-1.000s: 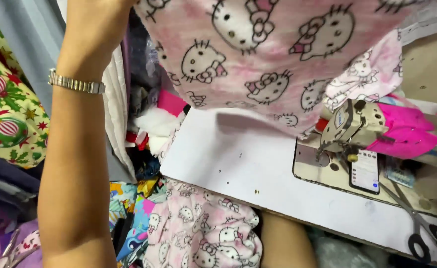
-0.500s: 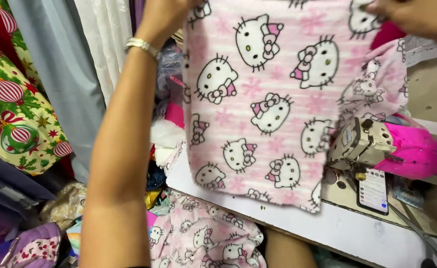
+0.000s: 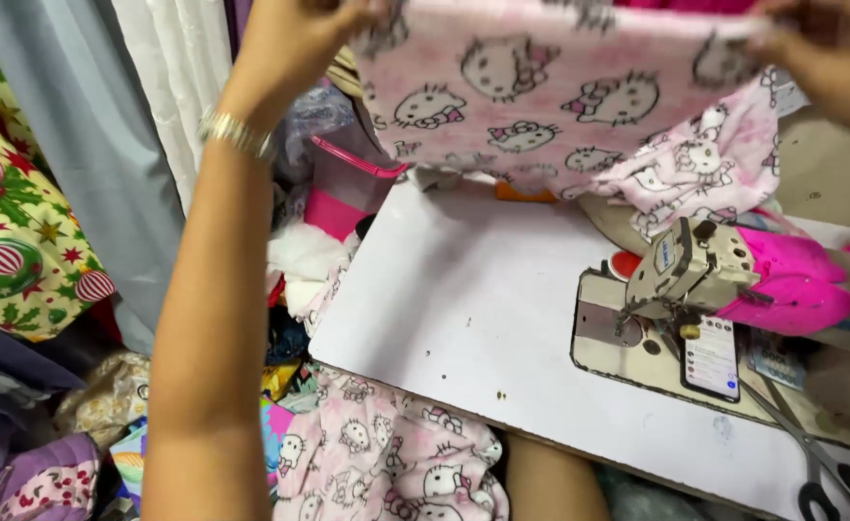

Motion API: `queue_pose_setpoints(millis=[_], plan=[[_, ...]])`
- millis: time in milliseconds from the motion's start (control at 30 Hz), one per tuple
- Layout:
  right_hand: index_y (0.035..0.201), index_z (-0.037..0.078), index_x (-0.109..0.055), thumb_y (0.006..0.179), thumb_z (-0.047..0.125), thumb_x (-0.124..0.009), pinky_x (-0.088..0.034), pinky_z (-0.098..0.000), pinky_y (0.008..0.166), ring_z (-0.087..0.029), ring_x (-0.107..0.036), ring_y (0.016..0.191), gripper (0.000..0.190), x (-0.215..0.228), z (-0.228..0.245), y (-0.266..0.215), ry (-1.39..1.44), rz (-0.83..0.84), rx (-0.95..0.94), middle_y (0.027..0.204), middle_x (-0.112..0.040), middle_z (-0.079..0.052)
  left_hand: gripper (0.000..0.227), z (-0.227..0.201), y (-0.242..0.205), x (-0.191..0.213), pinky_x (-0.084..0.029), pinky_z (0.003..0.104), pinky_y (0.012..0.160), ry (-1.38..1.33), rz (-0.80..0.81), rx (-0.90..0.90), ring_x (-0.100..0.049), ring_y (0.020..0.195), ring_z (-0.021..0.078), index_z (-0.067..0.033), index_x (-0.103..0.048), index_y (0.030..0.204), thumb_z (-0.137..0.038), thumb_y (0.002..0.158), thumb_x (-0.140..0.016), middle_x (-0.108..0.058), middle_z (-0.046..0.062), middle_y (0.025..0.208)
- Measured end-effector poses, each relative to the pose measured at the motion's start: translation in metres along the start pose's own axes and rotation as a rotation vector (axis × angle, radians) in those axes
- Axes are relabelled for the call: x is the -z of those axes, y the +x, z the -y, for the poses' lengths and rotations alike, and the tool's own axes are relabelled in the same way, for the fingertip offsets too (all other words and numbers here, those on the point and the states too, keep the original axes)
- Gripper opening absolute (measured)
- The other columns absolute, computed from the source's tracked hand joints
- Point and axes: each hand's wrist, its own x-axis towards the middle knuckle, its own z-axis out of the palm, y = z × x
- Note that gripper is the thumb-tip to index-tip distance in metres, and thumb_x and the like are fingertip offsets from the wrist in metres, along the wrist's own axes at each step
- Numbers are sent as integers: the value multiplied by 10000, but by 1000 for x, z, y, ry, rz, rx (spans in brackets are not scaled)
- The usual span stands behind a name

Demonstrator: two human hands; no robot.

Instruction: Folding pieces of printed fabric on a workbench in a sewing factory.

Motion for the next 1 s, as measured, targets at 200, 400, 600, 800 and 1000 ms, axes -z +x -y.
queue_pose_setpoints(millis=[200,400,600,800,1000], plan=[[1221,63,-764,961,119,-724,-528,-369,712,-233,-666,784,269,-54,128,-163,-183,172,-515,1021,-779,-117,113,-10,-100,-27,-608,179,680,-10,300,195,-714,810,110,-44,-720,1098,-74,998,-676,-754,65,976],[1106,110,-798,820,66,-765,-623,-271,986,-142,-808,1029,291,-138,155,-277,81,216,-365,1136,-839,-31,151,14,-230,-87,-568,329,1009,-218,449,457,-789,1089,177,-112,-750,1061,-131,935,-668,-831,49,1135],[1072,124,-835,929,148,-679,-523,-250,878,-89,-749,1012,212,-175,177,-293,109,123,-811,1080,-859,53,184,12,-278,-122,-571,283,853,-366,212,782,-706,948,127,-117,-702,1085,-256,971,-667,-755,7,1028],[1292,18,-661,1012,65,-582,-559,-258,633,-161,-647,716,294,-199,160,-256,198,-63,-831,1298,-700,-119,216,37,-255,-156,-372,157,445,-340,-69,955,-446,539,65,-94,-670,1162,-250,1028,-606,-667,7,868],[1249,-84,-663,1119,-10,-553,-501,-523,935,-444,-660,1017,186,-223,98,-184,-54,-282,-352,1083,-660,-255,195,84,-187,-158,-511,517,972,-111,-305,710,-689,1074,365,-26,-684,1169,-169,1039,-660,-741,191,1045]])
